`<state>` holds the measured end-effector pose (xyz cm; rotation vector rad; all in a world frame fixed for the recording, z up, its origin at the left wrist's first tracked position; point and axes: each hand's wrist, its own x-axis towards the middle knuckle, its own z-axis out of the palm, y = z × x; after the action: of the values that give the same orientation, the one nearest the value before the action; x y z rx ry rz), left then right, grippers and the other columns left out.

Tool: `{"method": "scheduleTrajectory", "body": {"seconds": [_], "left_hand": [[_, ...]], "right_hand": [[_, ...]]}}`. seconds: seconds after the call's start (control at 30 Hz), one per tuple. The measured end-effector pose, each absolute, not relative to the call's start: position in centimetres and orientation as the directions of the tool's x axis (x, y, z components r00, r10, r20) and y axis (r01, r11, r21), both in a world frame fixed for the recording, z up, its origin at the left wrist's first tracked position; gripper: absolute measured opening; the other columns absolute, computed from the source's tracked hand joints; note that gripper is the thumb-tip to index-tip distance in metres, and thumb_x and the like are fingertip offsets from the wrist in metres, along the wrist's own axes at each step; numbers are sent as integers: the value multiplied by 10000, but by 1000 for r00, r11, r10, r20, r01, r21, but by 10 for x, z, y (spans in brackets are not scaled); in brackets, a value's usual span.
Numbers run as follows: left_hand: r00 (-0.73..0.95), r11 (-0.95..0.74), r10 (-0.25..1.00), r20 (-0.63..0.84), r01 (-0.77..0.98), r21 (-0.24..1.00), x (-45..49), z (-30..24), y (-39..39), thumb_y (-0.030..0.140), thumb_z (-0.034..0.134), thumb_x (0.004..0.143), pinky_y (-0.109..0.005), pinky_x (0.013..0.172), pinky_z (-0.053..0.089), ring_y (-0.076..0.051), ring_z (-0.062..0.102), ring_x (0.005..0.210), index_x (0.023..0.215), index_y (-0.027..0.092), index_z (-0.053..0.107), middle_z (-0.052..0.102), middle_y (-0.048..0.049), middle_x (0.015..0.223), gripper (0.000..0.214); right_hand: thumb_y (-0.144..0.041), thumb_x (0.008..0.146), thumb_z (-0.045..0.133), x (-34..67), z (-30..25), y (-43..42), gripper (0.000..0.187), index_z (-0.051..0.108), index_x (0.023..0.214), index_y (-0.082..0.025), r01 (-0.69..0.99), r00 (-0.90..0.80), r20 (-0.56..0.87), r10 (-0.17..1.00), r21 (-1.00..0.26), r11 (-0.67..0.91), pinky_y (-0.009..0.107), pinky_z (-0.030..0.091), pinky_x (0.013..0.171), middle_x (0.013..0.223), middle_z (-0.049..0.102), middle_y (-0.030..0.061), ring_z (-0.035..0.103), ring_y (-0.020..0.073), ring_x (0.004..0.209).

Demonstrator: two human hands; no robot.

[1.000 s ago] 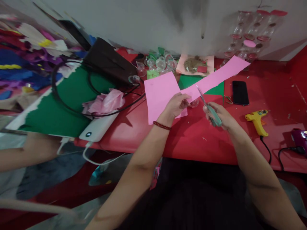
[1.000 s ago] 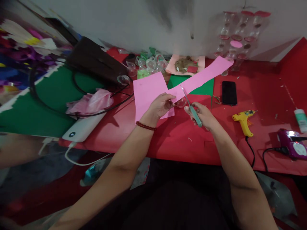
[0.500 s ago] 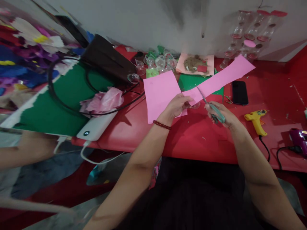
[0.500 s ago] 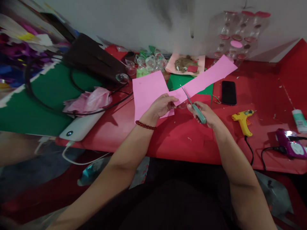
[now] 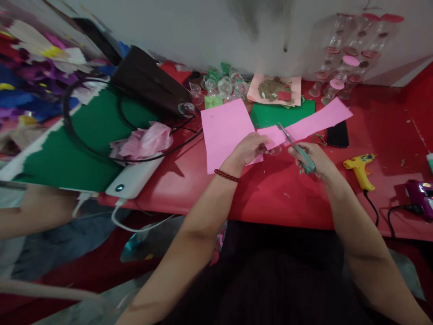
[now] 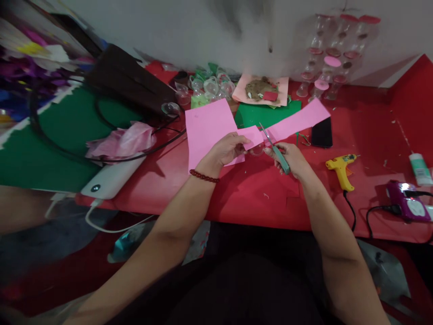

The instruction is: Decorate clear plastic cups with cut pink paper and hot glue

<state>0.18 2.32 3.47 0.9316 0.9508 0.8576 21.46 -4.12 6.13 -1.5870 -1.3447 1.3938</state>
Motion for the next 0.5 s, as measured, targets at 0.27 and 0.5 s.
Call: {"method": "scheduleTrajectory", "body": {"seconds": [0.27,0.5], "left_hand": [[359,345,896,-263,-187,920,-3,31,22,170,780,644,-277,504,330,-88,481,504,531,187,576,568,-4,528,234],[385,379,872,-302,-141,915,-3,31,20,162,809,592,-248,495,353,-84,511,493,613,187,636,603,28,538,176]], "right_hand": [[-372,879,811,223,39,-37,421,700,1238,-182,887,109,-36,993,-448,-114,439,577,806,935,795,162,763,355,928],[-295,959,639,210,49,-54,242,821,1043,-159,973,17,75,997,-232,1,498,601,784,1116,765,238,734,405,1010]]}}
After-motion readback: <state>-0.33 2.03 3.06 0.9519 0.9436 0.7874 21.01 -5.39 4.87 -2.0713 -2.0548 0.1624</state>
